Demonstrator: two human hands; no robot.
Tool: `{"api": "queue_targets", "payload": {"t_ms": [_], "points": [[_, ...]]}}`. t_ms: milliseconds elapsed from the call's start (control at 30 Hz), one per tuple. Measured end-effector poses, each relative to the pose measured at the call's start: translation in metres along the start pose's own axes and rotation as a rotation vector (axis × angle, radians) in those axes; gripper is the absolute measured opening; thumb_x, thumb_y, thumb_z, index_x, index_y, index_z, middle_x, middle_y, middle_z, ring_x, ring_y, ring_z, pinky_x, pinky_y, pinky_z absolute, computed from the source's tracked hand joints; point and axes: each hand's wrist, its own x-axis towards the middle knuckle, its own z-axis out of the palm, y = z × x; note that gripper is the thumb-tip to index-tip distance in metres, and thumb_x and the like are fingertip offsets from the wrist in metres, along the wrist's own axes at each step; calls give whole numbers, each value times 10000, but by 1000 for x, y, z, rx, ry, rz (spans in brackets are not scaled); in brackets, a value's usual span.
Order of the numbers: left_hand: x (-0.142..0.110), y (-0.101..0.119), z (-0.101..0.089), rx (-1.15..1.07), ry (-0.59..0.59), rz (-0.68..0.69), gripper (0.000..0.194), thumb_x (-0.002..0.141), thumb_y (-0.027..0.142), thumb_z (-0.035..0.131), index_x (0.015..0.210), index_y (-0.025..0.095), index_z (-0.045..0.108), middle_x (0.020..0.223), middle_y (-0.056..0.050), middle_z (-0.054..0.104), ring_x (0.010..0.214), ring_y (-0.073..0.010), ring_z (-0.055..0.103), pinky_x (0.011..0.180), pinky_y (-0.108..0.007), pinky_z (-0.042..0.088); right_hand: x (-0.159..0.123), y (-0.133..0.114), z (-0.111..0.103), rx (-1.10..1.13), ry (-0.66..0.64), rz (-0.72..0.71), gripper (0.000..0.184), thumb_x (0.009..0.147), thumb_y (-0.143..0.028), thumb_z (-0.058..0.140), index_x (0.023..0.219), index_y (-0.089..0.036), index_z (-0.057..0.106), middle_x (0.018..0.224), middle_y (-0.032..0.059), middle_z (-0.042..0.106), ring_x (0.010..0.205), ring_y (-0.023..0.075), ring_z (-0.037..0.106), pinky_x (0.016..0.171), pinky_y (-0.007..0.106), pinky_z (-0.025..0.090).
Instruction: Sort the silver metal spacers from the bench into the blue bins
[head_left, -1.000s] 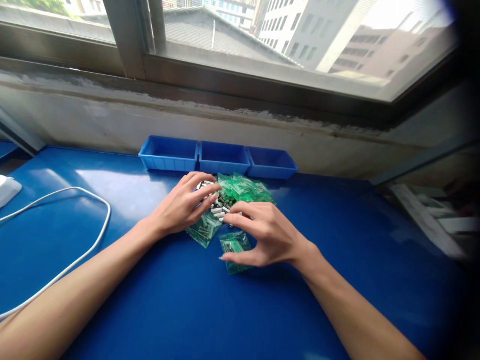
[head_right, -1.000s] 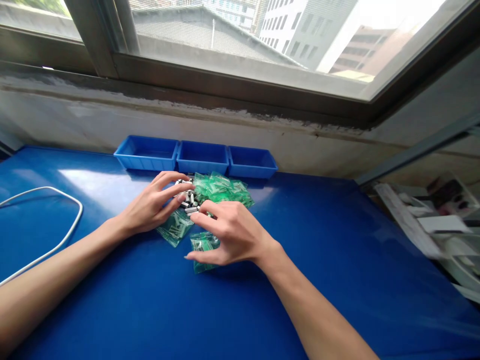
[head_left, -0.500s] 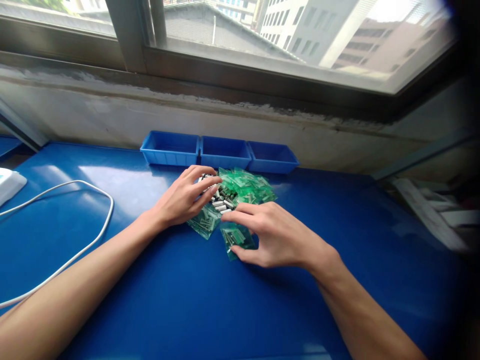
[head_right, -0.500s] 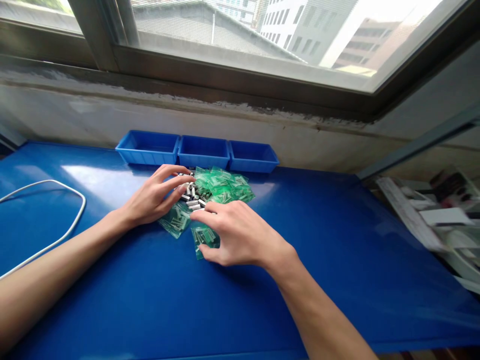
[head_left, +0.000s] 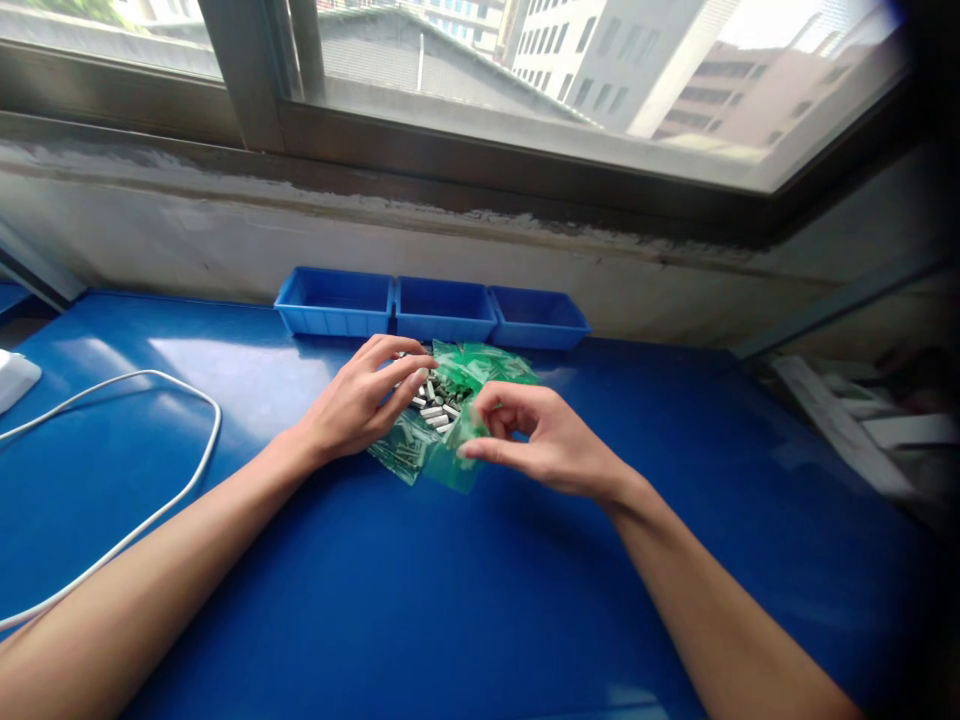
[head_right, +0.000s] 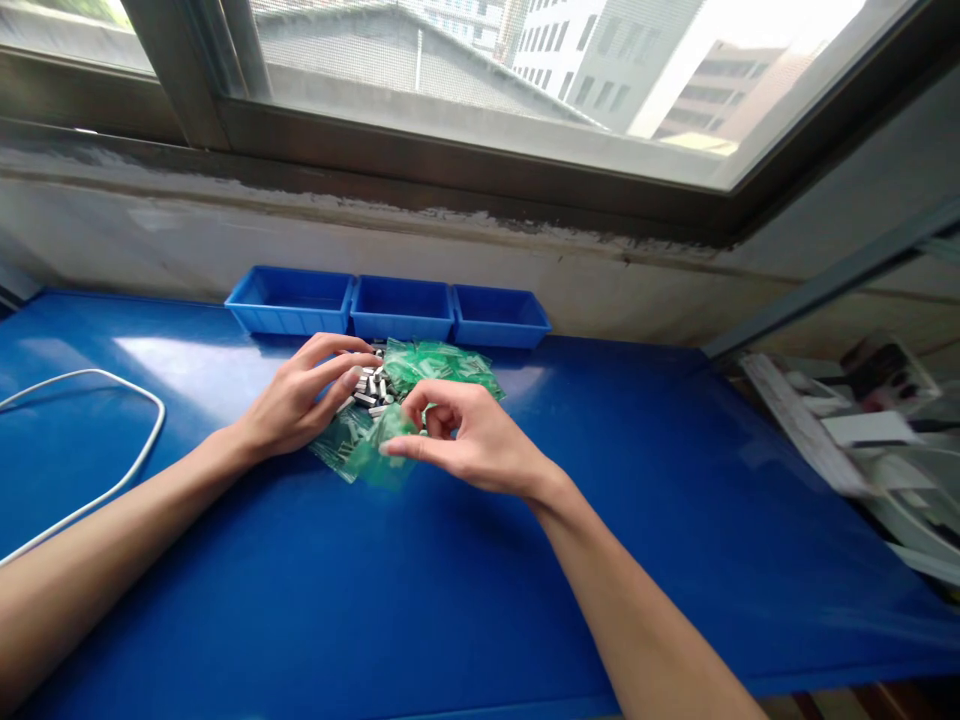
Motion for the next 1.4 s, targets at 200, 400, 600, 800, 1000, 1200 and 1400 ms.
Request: {"api": "queue_targets", "payload": {"t_ms": [200, 400, 600, 800, 1000, 1200, 1400], "points": [[4, 16, 0, -205, 178, -160, 307, 1050, 237, 429, 1087, 158, 724, 1110, -104, 700, 1048, -195, 647, 942, -324, 498, 11, 15, 10, 358, 333, 44, 394, 803, -444, 811, 850, -230, 483, 576, -90, 584, 378, 76, 493, 374, 193, 360], [7, 24, 10, -284, 195, -152, 132, 949, 267, 649, 877, 169, 700, 905, -80, 715, 935, -200, 635, 837, -321, 522, 14, 14, 17, 464, 349, 62, 349, 756, -381, 857, 973, -196, 655, 722, -12, 723, 555, 145, 684, 545, 256, 558], [5, 18, 12, -328, 199, -270, 171, 968, 264, 609, 825, 179, 649, 869, -63, 697, 881, -186, 621, 806, -326, 513, 16, 17, 18, 455, 426, 32, 264, 796, -362, 817, 958, -168, 743, 752, 26, 748, 640, 151, 711, 619, 264, 578], [5, 17, 13, -179, 150, -261, 147, 991, 306, 572, 1013, 201, 673, 995, -72, 712, 979, -216, 608, 888, -378, 504, 18, 23, 17, 403, 604, 21, 310, 784, -388, 820, 987, -186, 700, 757, 16, 743, 646, 158, 715, 642, 276, 590], [1, 19, 17, 81, 33, -107, 244, 953, 295, 618, 1172, 188, 637, 1077, -108, 643, 1055, -258, 542, 929, -420, 493, 28, 44, -15, 442, 979, -7, 346, 740, -383, 830, 933, -198, 611, 729, -5, 719, 671, 167, 738, 676, 281, 611], [-1, 24, 17, 259, -134, 100, 161, 939, 235, 599, 787, 181, 594, 789, -59, 617, 914, -250, 530, 845, -418, 480, 58, 67, -59, 527, 1087, -26, 358, 689, -327, 851, 903, -194, 597, 663, -17, 713, 675, 167, 749, 690, 274, 629], [1, 23, 14, 337, -155, 187, 183, 933, 270, 611, 766, 195, 615, 790, -60, 637, 902, -246, 532, 811, -398, 468, 58, 74, -65, 399, 1049, 143, 318, 699, -324, 832, 890, -163, 635, 605, -2, 694, 562, 159, 710, 535, 237, 580]]}}
